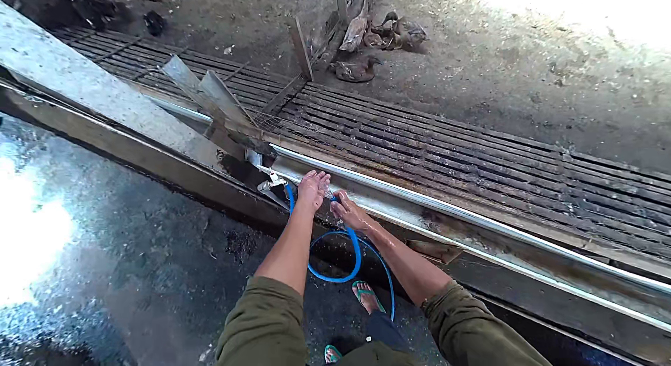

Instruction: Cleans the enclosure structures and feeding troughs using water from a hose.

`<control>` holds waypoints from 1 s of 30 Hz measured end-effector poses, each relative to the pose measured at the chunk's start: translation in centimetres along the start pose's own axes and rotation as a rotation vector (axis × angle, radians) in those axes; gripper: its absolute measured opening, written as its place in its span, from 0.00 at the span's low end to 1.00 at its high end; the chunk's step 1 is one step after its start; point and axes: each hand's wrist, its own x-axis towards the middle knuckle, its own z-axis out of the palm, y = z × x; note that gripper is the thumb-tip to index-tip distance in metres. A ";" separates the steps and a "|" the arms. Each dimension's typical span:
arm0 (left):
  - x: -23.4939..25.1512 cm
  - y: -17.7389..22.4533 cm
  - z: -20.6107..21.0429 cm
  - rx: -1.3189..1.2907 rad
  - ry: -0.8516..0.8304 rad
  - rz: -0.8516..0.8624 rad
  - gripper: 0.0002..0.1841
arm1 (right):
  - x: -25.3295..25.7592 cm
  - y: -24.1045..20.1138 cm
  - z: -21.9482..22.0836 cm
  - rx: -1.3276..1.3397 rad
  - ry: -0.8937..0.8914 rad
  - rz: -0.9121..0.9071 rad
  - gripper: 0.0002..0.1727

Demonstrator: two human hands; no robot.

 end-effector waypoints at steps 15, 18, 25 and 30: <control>3.9 2.9 -4.1 0.164 0.015 0.022 0.23 | 1.6 -6.5 7.1 -0.463 -0.042 -0.035 0.34; 5.4 3.6 -7.1 0.887 -0.168 0.256 0.20 | 2.3 -9.5 9.2 -0.509 -0.008 0.038 0.32; 7.1 7.7 -10.2 1.745 -0.719 0.615 0.19 | 5.3 -13.0 14.8 -0.468 0.021 0.264 0.27; 11.2 7.0 -12.8 1.849 -1.023 0.875 0.16 | 6.8 -13.2 17.6 -0.380 0.096 0.288 0.25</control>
